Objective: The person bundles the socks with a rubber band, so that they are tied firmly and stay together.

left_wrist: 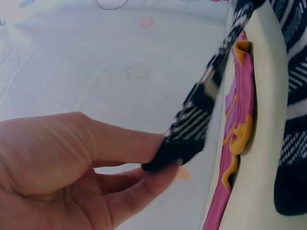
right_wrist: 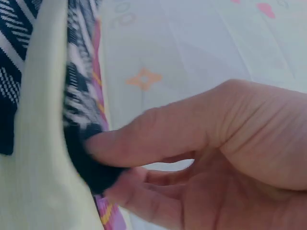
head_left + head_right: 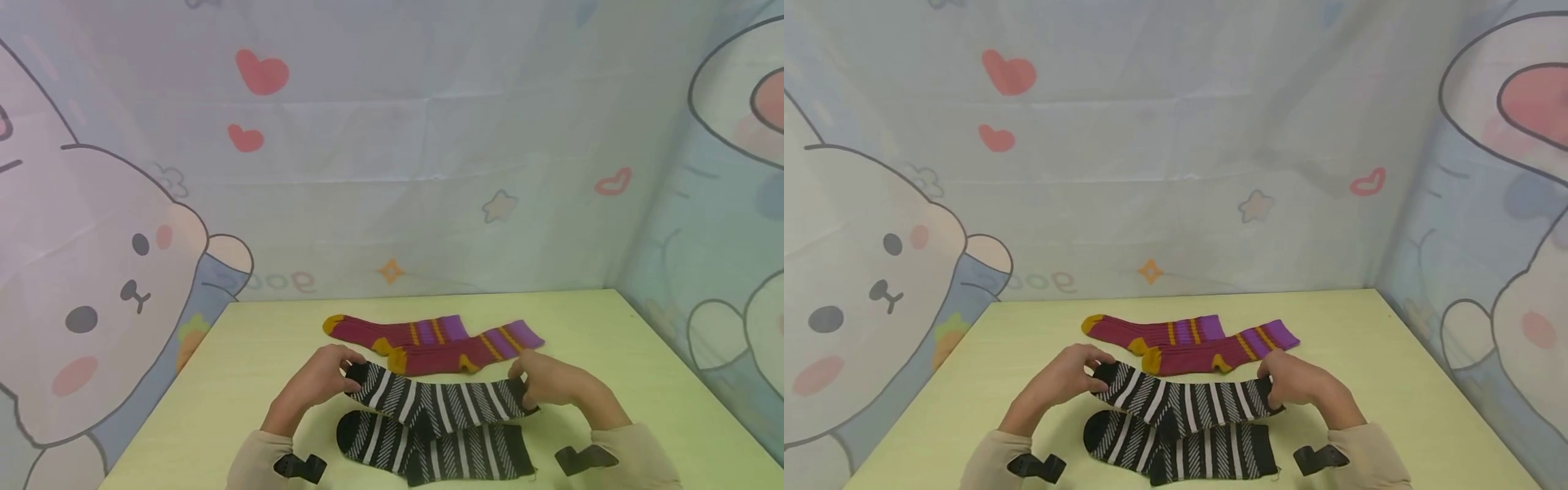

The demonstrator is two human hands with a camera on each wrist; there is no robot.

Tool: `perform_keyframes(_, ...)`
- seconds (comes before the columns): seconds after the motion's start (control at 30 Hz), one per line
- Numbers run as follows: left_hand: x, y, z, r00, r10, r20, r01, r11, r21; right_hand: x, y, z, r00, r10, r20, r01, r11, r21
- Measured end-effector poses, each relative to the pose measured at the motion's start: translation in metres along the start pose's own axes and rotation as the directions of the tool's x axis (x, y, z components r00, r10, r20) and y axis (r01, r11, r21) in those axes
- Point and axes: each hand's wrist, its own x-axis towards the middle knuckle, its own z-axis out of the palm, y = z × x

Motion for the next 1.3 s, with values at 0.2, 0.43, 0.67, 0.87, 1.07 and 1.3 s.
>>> perform_keyframes(0.2, -0.005, 0.005, -0.006, 0.991, -0.007, 0.132, 0.008, 1.000, -0.010, -0.005, -0.007, 0.000, 0.996, 0.010, 0.091, -0.007, 0.999, -0.033)
perform_keyframes(0.43, -0.010, 0.003, -0.005, 0.966, -0.009, 0.259, 0.015, 1.000, -0.020, -0.004, -0.012, 0.008, 0.990, 0.035, 0.139, -0.022, 0.995, -0.096)
perform_keyframes(0.67, -0.014, 0.002, -0.006, 0.951, 0.003, 0.309, -0.003, 1.000, 0.000, -0.005, -0.017, 0.013, 0.977, 0.105, 0.185, -0.079, 0.987, -0.141)
perform_keyframes(0.87, -0.013, 0.002, -0.002, 0.946, -0.016, 0.323, 0.010, 1.000, 0.021, -0.004, -0.018, 0.017, 0.975, 0.108, 0.194, -0.079, 0.985, -0.154)
perform_keyframes(1.07, -0.011, -0.001, 0.002, 0.948, -0.026, 0.316, 0.021, 1.000, 0.019, -0.003, -0.016, 0.021, 0.976, 0.106, 0.191, -0.076, 0.984, -0.158)
perform_keyframes(1.3, -0.010, -0.005, 0.002, 0.943, -0.022, 0.331, 0.015, 1.000, 0.023, -0.002, -0.019, 0.026, 0.969, 0.131, 0.212, -0.096, 0.981, -0.166)
